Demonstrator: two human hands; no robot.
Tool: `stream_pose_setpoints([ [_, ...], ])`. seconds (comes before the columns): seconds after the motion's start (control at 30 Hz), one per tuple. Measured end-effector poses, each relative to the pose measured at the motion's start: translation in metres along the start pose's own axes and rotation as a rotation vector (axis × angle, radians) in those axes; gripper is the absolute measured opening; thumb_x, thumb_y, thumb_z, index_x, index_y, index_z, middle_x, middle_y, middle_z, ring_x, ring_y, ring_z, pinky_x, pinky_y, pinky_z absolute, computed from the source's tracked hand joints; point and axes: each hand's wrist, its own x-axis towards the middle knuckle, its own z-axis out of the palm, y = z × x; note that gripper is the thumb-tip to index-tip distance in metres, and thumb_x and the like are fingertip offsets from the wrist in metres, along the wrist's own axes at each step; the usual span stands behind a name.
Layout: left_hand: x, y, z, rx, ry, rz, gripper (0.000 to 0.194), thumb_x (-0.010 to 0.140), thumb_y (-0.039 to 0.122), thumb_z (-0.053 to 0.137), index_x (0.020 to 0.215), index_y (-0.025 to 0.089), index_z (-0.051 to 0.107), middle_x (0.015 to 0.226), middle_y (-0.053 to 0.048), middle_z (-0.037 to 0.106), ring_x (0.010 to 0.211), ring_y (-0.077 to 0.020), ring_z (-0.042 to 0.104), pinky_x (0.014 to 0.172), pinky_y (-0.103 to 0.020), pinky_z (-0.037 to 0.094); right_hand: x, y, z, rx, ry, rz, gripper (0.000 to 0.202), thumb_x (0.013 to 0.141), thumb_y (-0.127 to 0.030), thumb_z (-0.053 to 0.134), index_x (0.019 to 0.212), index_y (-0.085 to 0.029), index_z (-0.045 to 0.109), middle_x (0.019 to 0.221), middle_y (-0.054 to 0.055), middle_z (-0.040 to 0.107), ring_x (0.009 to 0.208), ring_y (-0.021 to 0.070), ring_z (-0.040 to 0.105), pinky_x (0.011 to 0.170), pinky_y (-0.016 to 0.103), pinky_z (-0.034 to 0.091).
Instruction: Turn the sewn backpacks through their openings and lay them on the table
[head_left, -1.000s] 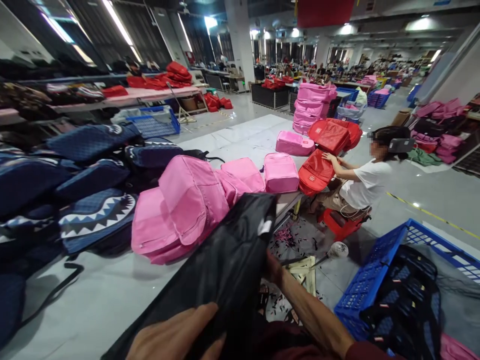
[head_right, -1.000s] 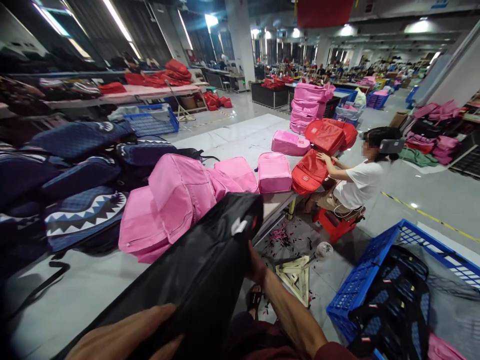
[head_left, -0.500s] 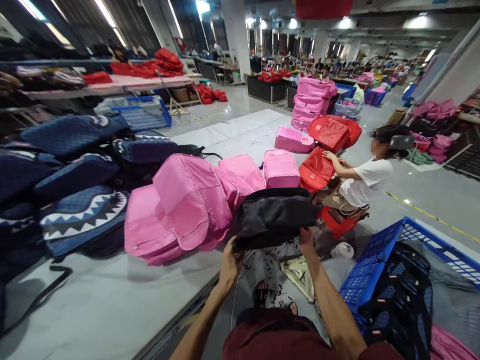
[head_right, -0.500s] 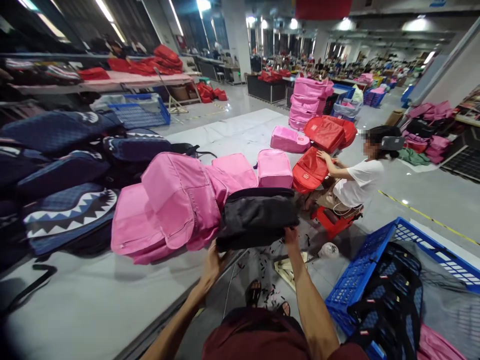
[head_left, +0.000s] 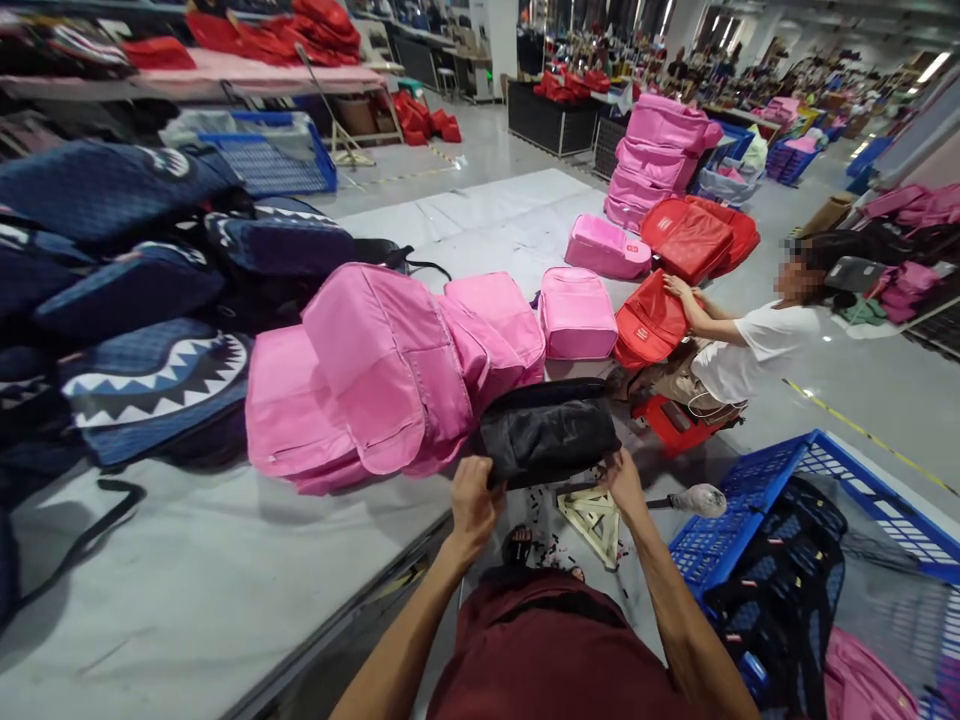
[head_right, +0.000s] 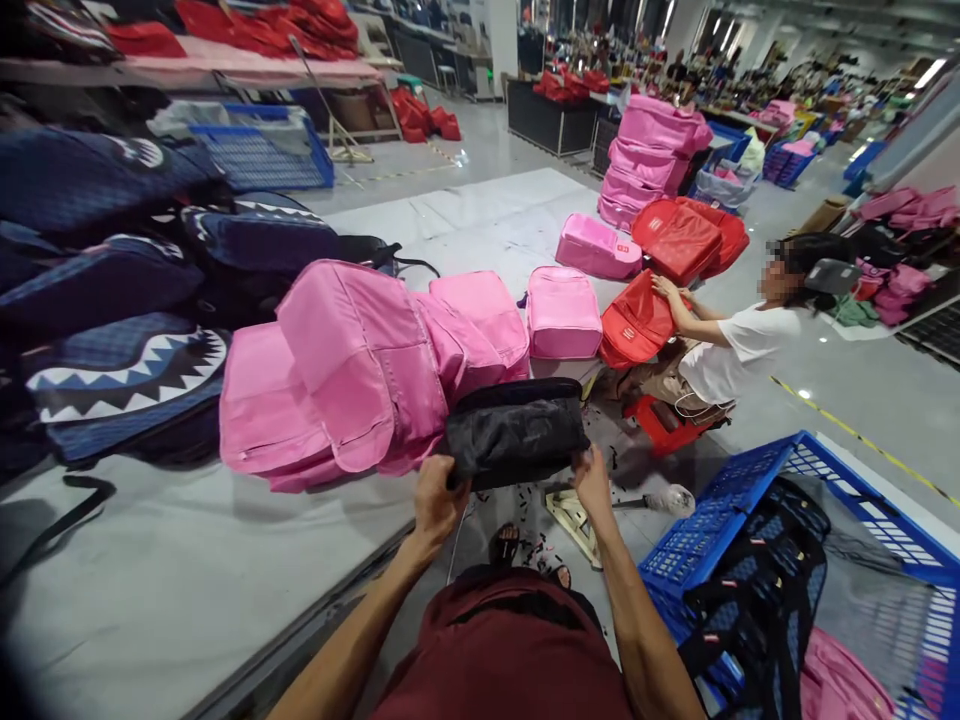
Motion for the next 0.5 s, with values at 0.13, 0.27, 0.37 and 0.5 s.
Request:
stream_pose_setpoints([
  [0.13, -0.018, 0.029, 0.009, 0.007, 0.015, 0.208, 0.021, 0.095, 0.010, 0.058, 0.094, 0.028, 0.048, 0.084, -0.002, 0.058, 0.079, -0.0252, 0.055, 0.072, -0.034, 0.048, -0.059, -0.026, 0.002, 0.408, -0.192, 0.308, 0.056, 0.091, -0.069, 0.082, 0.120, -0.021, 0.075, 0.121, 0.017, 0.085, 0.107, 0.0327, 0.083, 0.099, 0.051, 0.069],
  [0.27, -0.031, 0.044, 0.013, -0.028, -0.007, 0.301, 0.027, 0.098, 0.008, 0.056, 0.090, 0.029, 0.041, 0.076, 0.000, 0.053, 0.072, -0.0242, 0.053, 0.068, -0.033, 0.048, -0.091, -0.055, 0.021, 0.595, -0.276, 0.206, 0.049, 0.081, -0.057, 0.094, 0.114, -0.025, 0.078, 0.124, 0.011, 0.085, 0.116, 0.0317, 0.081, 0.104, 0.049, 0.067],
  [0.37, -0.032, 0.045, 0.013, -0.033, -0.022, 0.416, 0.021, 0.107, 0.014, 0.052, 0.092, 0.029, 0.046, 0.078, -0.002, 0.061, 0.071, -0.0240, 0.058, 0.073, -0.035, 0.054, -0.089, -0.069, 0.037, 0.454, -0.214, 0.124, 0.053, 0.083, -0.059, 0.091, 0.122, -0.025, 0.079, 0.134, 0.010, 0.083, 0.131, 0.0329, 0.075, 0.115, 0.052, 0.062],
  [0.5, -0.028, 0.055, 0.007, -0.081, -0.050, 0.485, 0.019, 0.111, 0.015, 0.045, 0.098, 0.026, 0.054, 0.085, -0.006, 0.071, 0.073, -0.0240, 0.066, 0.072, -0.035, 0.057, -0.069, -0.070, 0.046, 0.045, 0.064, -0.155, 0.053, 0.092, -0.061, 0.077, 0.126, -0.021, 0.080, 0.137, 0.010, 0.082, 0.136, 0.0334, 0.071, 0.124, 0.052, 0.053],
])
